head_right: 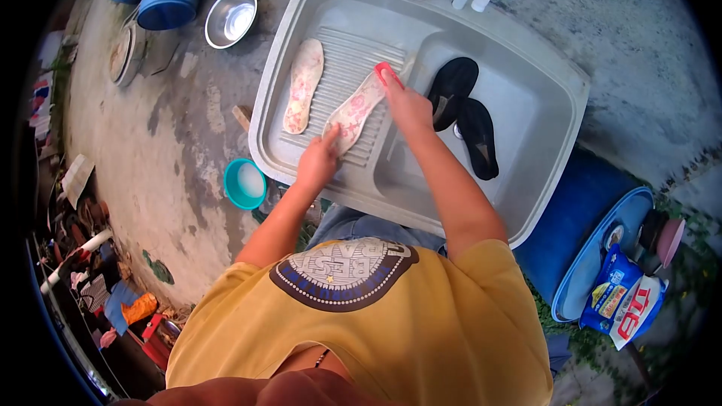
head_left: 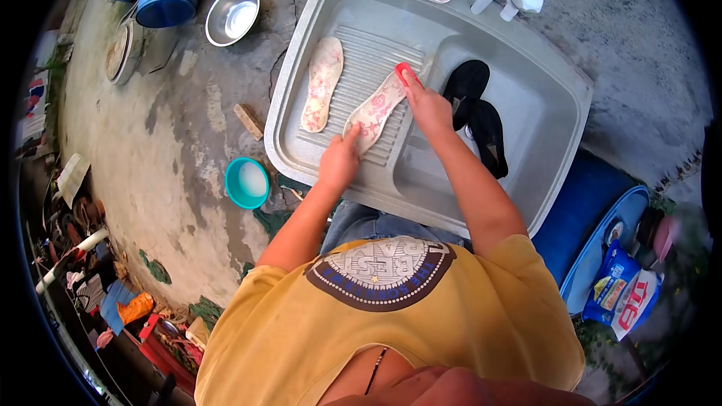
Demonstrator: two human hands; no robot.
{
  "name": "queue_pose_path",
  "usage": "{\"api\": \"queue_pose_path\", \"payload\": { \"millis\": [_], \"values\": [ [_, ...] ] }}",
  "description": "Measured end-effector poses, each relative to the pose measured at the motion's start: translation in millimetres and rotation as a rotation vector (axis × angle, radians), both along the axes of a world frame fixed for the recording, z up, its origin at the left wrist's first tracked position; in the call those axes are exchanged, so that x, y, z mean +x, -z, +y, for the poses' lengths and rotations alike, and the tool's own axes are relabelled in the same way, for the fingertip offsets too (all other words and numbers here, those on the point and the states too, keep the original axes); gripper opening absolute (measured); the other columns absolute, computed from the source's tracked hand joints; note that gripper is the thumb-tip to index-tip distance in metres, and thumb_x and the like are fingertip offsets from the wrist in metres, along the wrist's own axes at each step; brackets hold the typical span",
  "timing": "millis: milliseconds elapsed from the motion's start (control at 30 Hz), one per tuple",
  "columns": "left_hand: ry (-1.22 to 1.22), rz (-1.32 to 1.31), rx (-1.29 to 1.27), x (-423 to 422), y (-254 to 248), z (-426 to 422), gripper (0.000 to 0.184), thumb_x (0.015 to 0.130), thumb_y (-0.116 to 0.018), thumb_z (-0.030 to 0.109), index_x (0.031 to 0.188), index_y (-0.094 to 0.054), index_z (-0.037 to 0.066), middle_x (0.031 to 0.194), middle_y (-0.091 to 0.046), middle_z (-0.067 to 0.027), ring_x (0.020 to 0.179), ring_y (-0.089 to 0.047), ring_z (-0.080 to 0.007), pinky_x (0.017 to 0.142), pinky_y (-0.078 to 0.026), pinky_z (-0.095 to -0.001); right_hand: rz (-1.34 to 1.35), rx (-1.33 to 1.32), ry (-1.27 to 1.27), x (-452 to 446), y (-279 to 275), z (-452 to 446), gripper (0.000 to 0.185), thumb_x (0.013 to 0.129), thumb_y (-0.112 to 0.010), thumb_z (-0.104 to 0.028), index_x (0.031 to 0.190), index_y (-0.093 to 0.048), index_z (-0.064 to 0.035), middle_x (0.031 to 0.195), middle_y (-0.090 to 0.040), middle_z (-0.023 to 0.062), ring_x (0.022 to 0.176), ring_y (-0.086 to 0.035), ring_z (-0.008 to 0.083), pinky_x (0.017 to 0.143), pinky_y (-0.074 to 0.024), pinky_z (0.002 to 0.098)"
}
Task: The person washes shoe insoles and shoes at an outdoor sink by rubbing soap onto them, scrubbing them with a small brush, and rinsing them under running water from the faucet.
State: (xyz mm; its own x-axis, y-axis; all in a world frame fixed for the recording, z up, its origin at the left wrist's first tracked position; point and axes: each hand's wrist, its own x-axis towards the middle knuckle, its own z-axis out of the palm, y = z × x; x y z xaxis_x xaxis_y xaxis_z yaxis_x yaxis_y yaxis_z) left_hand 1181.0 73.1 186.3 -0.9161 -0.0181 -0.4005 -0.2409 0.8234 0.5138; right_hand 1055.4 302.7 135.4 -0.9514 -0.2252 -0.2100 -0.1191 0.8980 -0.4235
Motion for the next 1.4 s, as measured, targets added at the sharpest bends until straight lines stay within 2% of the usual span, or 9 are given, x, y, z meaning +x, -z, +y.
{"api": "queue_pose_path", "payload": {
  "millis": [133, 200, 367, 500, 733, 867, 1067, 1200, 1400],
  "values": [
    [-0.003, 0.047, 0.021, 3.2, 8.7, 0.1, 0.061, 0.094, -0.058, 0.009, 0.153, -0.050, 0.024, 0.105, -0.062, -0.0243, 0.091, -0.066, -0.0458, 0.081, -0.053, -0.0536, 0.075, -0.126, -0.124, 52.7, 50.1, -19.5, 0.046, 0.105, -0.053, -0.041, 0.150, -0.047, -0.0457, 0.085, -0.069, 0.0162, 0.073, -0.069, 0.0407, 0.062, -0.0547, 0.0500],
    [0.010, 0.026, 0.030, 2.0, 4.1, -1.2, 0.061, 0.095, -0.057, 0.009, 0.153, -0.050, 0.024, 0.106, -0.062, -0.0249, 0.091, -0.066, -0.0462, 0.081, -0.053, -0.0536, 0.052, -0.156, -0.210, 53.3, 4.4, -17.2, 0.045, 0.105, -0.054, -0.040, 0.149, -0.049, -0.0458, 0.083, -0.068, 0.0160, 0.072, -0.069, 0.0400, 0.061, -0.0542, 0.0502],
    [0.003, 0.026, 0.003, 1.4, 2.4, -0.7, 0.060, 0.095, -0.057, 0.010, 0.153, -0.050, 0.025, 0.106, -0.062, -0.0255, 0.091, -0.066, -0.0462, 0.081, -0.053, -0.0536, 0.045, -0.090, 0.113, 7.6, -15.3, -14.7, 0.045, 0.103, -0.058, -0.037, 0.148, -0.052, -0.0409, 0.077, -0.067, 0.0159, 0.071, -0.069, 0.0385, 0.061, -0.0539, 0.0497],
    [0.000, 0.004, 0.000, 0.4, 4.4, 0.7, 0.061, 0.095, -0.057, 0.009, 0.153, -0.050, 0.026, 0.106, -0.063, -0.0244, 0.091, -0.066, -0.0457, 0.081, -0.053, -0.0535, 0.030, -0.133, -0.331, 61.4, -21.0, -27.7, 0.049, 0.103, -0.060, -0.034, 0.150, -0.050, -0.0403, 0.084, -0.071, 0.0164, 0.072, -0.070, 0.0370, 0.062, -0.0545, 0.0481],
    [0.006, 0.004, 0.009, 0.1, -3.8, 1.1, 0.060, 0.094, -0.058, 0.010, 0.152, -0.051, 0.024, 0.107, -0.063, -0.0244, 0.093, -0.067, -0.0457, 0.082, -0.054, -0.0531, 0.108, -0.151, 0.077, 18.8, 11.8, -17.4, 0.048, 0.104, -0.055, -0.039, 0.152, -0.047, -0.0400, 0.087, -0.071, 0.0166, 0.073, -0.069, 0.0381, 0.061, -0.0545, 0.0482],
    [0.003, 0.019, 0.019, 2.5, 5.6, -0.9, 0.061, 0.094, -0.058, 0.009, 0.152, -0.050, 0.025, 0.108, -0.063, -0.0244, 0.094, -0.067, -0.0458, 0.083, -0.054, -0.0534, 0.107, -0.272, -0.334, 72.5, -15.8, -22.5, 0.047, 0.106, -0.051, -0.039, 0.153, -0.046, -0.0375, 0.088, -0.071, 0.0177, 0.075, -0.069, 0.0409, 0.062, -0.0538, 0.0514],
    [0.008, 0.001, -0.005, 1.6, 0.7, -0.7, 0.062, 0.094, -0.059, 0.009, 0.153, -0.049, 0.025, 0.108, -0.063, -0.0252, 0.094, -0.067, -0.0461, 0.083, -0.054, -0.0534, 0.005, -0.032, 0.139, 7.6, -9.7, -2.2, 0.043, 0.107, -0.050, -0.041, 0.149, -0.051, -0.0375, 0.087, -0.071, 0.0183, 0.073, -0.069, 0.0420, 0.063, -0.0540, 0.0526],
    [0.007, 0.023, 0.015, 3.1, 8.0, -0.9, 0.063, 0.094, -0.059, 0.009, 0.153, -0.049, 0.026, 0.107, -0.063, -0.0249, 0.093, -0.067, -0.0458, 0.083, -0.054, -0.0534, 0.063, -0.091, -0.366, 64.5, -30.6, -13.5, 0.042, 0.106, -0.052, -0.040, 0.148, -0.051, -0.0403, 0.087, -0.071, 0.0185, 0.069, -0.069, 0.0393, 0.058, -0.0538, 0.0501],
    [0.027, 0.009, -0.050, 3.3, 0.3, -0.7, 0.063, 0.094, -0.061, 0.012, 0.154, -0.047, 0.026, 0.108, -0.064, -0.0233, 0.092, -0.068, -0.0449, 0.080, -0.055, -0.0525, 0.067, -0.045, -0.005, 8.2, 1.2, 0.3, 0.047, 0.102, -0.061, -0.037, 0.147, -0.051, -0.0411, 0.085, -0.070, 0.0164, 0.069, -0.069, 0.0378, 0.057, -0.0530, 0.0493]
  ]
}}
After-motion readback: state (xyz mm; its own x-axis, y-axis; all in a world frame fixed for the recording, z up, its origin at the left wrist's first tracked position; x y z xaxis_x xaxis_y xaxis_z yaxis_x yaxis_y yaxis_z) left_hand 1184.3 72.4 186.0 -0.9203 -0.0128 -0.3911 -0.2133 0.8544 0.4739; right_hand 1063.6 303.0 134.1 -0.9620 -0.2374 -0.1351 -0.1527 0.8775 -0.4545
